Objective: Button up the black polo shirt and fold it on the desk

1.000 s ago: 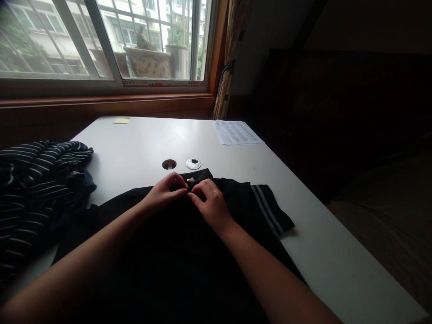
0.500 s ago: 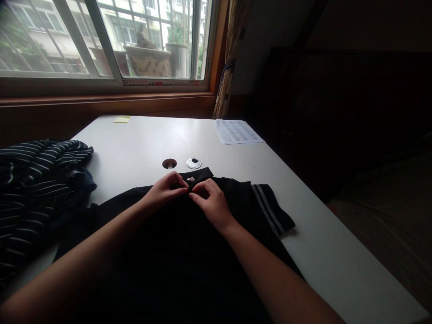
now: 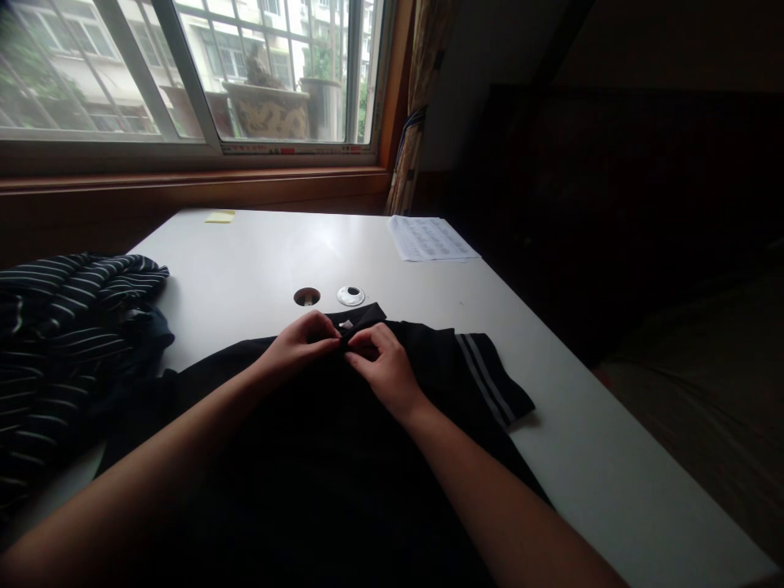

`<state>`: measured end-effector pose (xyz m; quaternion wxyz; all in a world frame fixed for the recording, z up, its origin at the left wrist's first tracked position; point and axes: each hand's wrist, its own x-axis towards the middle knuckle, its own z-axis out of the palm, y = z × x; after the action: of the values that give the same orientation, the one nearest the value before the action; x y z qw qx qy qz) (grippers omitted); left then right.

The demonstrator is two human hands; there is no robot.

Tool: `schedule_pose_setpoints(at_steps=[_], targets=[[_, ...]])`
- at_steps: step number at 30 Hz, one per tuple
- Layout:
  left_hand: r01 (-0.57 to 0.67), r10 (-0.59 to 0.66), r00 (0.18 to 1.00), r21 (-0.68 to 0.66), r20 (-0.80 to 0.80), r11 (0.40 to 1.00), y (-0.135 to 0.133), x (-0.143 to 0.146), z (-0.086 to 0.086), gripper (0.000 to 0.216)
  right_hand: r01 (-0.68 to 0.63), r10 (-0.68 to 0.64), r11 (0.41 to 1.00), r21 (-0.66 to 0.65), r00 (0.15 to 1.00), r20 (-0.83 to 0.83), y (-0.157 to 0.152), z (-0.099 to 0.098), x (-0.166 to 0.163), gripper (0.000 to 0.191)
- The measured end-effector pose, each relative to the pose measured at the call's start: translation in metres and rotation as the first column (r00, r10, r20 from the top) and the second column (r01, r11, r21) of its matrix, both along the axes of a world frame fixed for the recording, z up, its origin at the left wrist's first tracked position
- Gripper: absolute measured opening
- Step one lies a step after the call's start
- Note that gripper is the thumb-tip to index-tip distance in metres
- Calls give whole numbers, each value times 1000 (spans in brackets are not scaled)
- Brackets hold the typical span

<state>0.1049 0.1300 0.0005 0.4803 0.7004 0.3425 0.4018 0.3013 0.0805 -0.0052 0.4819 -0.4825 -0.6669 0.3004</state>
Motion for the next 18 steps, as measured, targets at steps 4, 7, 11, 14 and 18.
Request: schedule_pose_setpoints(at_steps=[4, 7, 11, 14, 18], targets=[[-2, 2, 1000, 0, 8, 1000, 0, 0, 2, 18, -24, 24, 1000, 4, 1000, -9, -1, -1, 0, 11], [-21, 21, 1000, -2, 5, 1000, 0, 0, 3, 19, -24, 24, 1000, 11, 1000, -9, -1, -1, 1, 11], [-74, 74, 997, 6, 6, 997, -2, -1, 5, 18, -6, 5, 999, 36, 1000, 26, -2, 1, 2, 8], [-131, 129, 991, 59, 33, 990, -5, -2, 7, 14, 19, -25, 997, 76, 997, 76, -2, 3, 3, 7], [-216, 217, 976, 213, 22, 953, -7, -3, 6, 13, 53, -66, 993, 103, 990, 125, -2, 3, 4, 7]])
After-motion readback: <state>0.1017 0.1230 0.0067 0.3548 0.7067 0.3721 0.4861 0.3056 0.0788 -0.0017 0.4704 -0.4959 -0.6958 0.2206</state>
